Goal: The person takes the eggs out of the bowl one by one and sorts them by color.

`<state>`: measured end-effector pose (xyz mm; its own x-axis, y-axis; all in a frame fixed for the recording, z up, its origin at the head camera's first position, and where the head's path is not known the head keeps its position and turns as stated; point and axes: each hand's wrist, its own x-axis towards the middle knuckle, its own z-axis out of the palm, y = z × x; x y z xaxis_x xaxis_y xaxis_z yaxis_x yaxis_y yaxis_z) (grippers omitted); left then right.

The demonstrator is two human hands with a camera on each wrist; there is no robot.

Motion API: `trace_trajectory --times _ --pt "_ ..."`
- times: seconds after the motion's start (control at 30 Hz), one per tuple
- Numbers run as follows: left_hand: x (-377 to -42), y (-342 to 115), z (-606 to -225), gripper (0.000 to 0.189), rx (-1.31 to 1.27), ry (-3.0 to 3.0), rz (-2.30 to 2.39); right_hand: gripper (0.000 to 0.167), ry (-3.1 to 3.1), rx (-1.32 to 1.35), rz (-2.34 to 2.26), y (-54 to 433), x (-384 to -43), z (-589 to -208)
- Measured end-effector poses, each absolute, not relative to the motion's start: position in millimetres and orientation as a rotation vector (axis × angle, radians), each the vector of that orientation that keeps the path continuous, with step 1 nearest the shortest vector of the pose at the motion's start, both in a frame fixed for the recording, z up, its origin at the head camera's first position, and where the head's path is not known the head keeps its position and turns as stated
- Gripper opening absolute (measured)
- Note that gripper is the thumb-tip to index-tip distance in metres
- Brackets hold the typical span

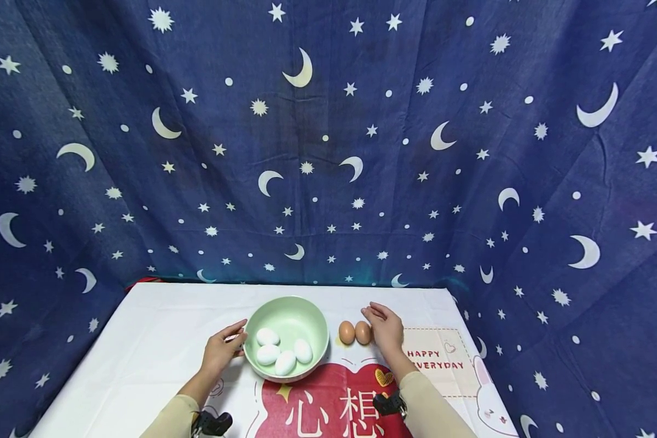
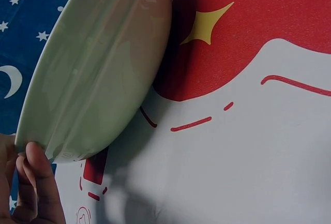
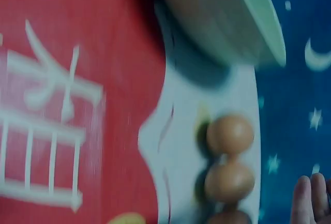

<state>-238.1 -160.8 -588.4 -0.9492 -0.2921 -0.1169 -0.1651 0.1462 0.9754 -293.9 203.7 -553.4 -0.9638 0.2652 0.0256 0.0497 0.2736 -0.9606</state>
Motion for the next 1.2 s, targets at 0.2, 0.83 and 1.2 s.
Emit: trace_trajectory --times 0.2,0.83,1.2 --pt "-238 -160 -588 0.038 0.454 -2.297 -1.932 0.042 -2.402 -0.1 1.857 163 -283 -550" --pt "-238 -160 -588 0.039 0.452 -2.308 -1.942 0.05 -2.867 0.388 1.457 89 -265 -548" --pt "-237 -161 -588 0.039 0.431 -2.287 -1.95 0.048 -3.084 0.362 1.138 69 -266 -541"
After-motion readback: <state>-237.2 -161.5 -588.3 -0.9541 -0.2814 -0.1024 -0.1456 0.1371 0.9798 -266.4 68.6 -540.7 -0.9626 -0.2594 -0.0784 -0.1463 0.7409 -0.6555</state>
